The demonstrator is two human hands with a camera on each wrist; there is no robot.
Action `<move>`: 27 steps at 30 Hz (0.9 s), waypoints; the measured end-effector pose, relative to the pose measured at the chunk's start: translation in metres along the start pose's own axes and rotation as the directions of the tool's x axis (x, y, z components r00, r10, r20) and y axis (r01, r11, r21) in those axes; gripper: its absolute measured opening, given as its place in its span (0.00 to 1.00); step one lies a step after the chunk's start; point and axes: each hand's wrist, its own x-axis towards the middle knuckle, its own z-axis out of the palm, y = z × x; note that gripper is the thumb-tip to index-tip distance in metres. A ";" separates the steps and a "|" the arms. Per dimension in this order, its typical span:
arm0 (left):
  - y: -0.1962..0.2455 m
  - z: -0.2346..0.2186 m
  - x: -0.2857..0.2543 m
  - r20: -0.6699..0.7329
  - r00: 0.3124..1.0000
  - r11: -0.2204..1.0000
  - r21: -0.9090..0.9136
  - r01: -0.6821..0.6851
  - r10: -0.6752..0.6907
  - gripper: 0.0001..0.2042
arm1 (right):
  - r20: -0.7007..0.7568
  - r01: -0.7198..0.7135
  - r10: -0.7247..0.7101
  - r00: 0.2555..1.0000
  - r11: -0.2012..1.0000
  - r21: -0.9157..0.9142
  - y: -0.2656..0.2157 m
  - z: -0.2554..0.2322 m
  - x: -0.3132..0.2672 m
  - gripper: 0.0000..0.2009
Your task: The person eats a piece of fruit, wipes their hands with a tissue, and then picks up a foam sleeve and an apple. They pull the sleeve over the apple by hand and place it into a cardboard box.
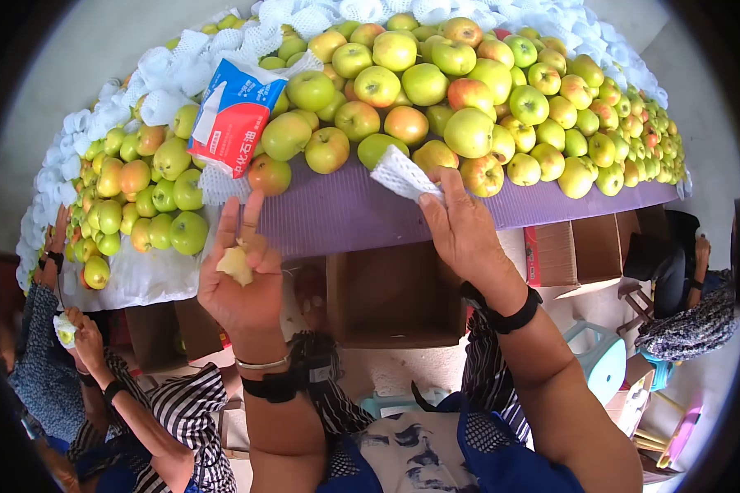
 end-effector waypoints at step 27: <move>0.028 -0.015 -0.013 -0.518 0.845 0.984 0.176 -0.042 0.129 0.12 | 0.094 0.202 -0.179 0.979 0.901 -0.384 -0.042 0.080 0.020 0.26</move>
